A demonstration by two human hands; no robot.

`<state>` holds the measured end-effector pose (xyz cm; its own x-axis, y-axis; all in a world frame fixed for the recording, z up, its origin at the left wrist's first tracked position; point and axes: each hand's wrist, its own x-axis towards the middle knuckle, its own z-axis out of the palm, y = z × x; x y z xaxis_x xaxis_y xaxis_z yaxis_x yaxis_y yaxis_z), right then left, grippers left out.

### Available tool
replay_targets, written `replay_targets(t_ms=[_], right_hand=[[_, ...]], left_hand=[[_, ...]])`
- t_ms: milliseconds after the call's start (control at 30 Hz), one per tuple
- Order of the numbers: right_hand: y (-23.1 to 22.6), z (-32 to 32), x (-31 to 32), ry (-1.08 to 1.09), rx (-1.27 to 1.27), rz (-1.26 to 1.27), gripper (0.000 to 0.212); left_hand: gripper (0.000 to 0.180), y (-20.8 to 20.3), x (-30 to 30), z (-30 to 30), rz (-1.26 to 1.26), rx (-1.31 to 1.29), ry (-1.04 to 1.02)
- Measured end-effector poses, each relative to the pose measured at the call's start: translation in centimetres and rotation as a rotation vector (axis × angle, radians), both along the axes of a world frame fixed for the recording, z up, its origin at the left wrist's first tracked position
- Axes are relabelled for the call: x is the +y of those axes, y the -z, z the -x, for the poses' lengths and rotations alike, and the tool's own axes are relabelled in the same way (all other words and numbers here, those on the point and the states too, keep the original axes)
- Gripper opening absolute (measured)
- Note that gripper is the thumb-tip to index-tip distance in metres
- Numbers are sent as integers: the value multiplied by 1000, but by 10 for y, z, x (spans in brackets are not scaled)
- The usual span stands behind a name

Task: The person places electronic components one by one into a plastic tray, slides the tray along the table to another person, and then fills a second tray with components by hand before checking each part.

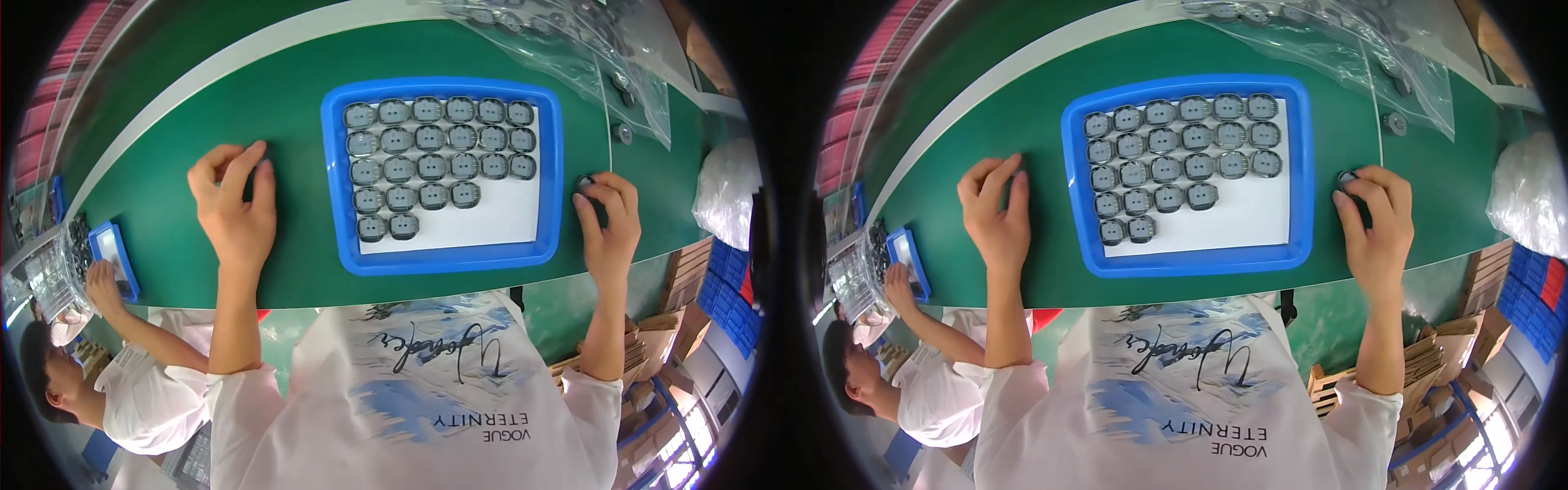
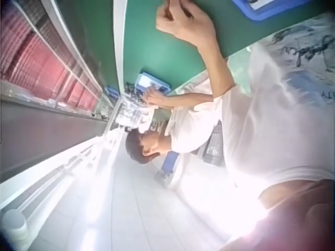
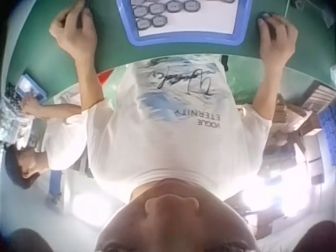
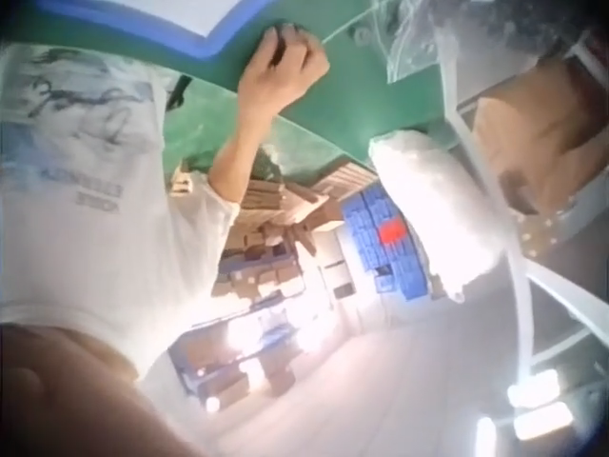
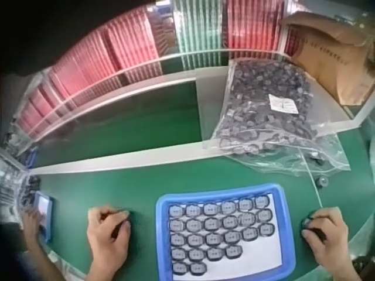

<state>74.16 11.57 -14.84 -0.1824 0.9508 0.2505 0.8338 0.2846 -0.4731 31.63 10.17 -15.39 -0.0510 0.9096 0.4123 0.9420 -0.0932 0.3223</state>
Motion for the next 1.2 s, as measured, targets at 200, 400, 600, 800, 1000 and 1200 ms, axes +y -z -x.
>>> replay_targets(t_ms=[200,400,600,800,1000,1200], right_hand=[[8,0,-5,44,-68,-138,16],[5,-15,-9,96,44,21,15],[-38,29,-2,-376,110,-52,17],[-24,62,8,-695,27,122,19],[-17,71,18,-756,15,96,15],[-15,66,28,-743,54,78,16]], left_hand=[[19,5,-2,1,-36,-60,-12],[15,2,2,2,61,-46,10],[17,-38,-10,-62,-17,-195,495],[13,-20,-18,-118,109,-222,685],[12,-21,-8,-122,213,-166,627],[17,-22,6,-129,247,-157,645]])
